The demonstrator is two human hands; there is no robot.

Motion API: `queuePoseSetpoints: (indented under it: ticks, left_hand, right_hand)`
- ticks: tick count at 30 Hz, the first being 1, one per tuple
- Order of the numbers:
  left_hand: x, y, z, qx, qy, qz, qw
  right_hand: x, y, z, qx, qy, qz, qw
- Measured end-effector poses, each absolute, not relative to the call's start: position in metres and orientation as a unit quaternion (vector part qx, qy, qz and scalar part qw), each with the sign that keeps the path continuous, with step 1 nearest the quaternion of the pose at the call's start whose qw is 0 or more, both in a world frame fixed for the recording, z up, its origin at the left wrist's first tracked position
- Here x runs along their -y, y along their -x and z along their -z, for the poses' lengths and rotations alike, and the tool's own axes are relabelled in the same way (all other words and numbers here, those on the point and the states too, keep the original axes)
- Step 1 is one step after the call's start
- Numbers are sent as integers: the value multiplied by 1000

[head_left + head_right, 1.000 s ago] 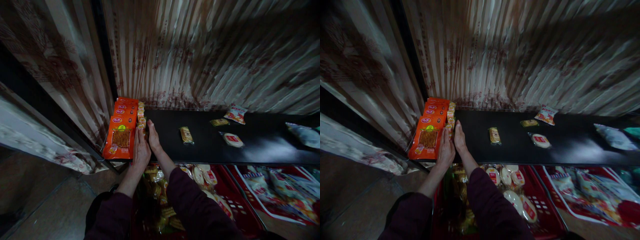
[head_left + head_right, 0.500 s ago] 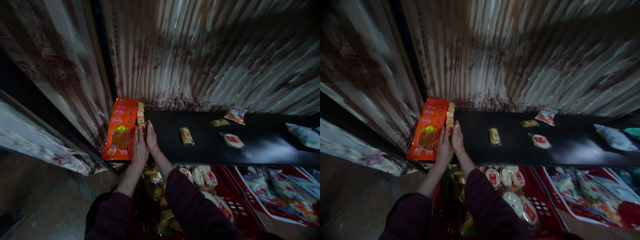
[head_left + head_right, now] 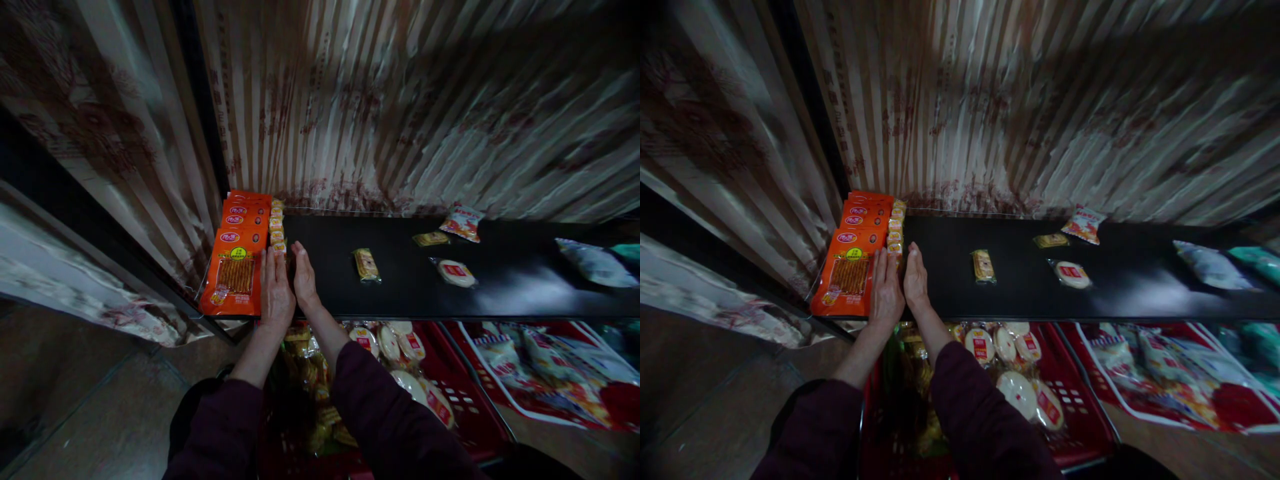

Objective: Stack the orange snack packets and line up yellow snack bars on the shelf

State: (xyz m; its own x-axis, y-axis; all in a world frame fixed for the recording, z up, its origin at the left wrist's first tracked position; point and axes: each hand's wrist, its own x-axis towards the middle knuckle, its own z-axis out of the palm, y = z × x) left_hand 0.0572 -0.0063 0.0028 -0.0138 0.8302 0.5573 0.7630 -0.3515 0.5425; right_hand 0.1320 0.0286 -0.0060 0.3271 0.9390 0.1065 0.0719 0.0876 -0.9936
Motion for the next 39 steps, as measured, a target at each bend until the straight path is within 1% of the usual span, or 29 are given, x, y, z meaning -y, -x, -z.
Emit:
queuePoseSetpoints:
  ticks: [6, 13, 16, 27, 31, 39]
  left_hand:
    - [10, -51, -15, -598, -693, -402, -22]
    - [6, -46, -14, -606, -729, -317, -13]
    - [5, -44, -14, -611, -732, -301, -3]
    - [3, -43, -13, -619, -731, -287, -8]
    - [4, -43, -14, -620, -732, -282, -16]
    - [7, -45, -17, -621, -704, -344, -13]
  right_hand:
    - [-38, -130, 12, 447, 552, -378, 593]
    - [-48, -124, 10, 442, 543, -400, 591]
    - [-47, -121, 5, 442, 544, -405, 588]
    - [-46, -120, 2, 469, 565, -394, 553]
    - [-45, -120, 2, 461, 557, -398, 565]
    - [-42, -124, 5, 437, 561, -392, 583]
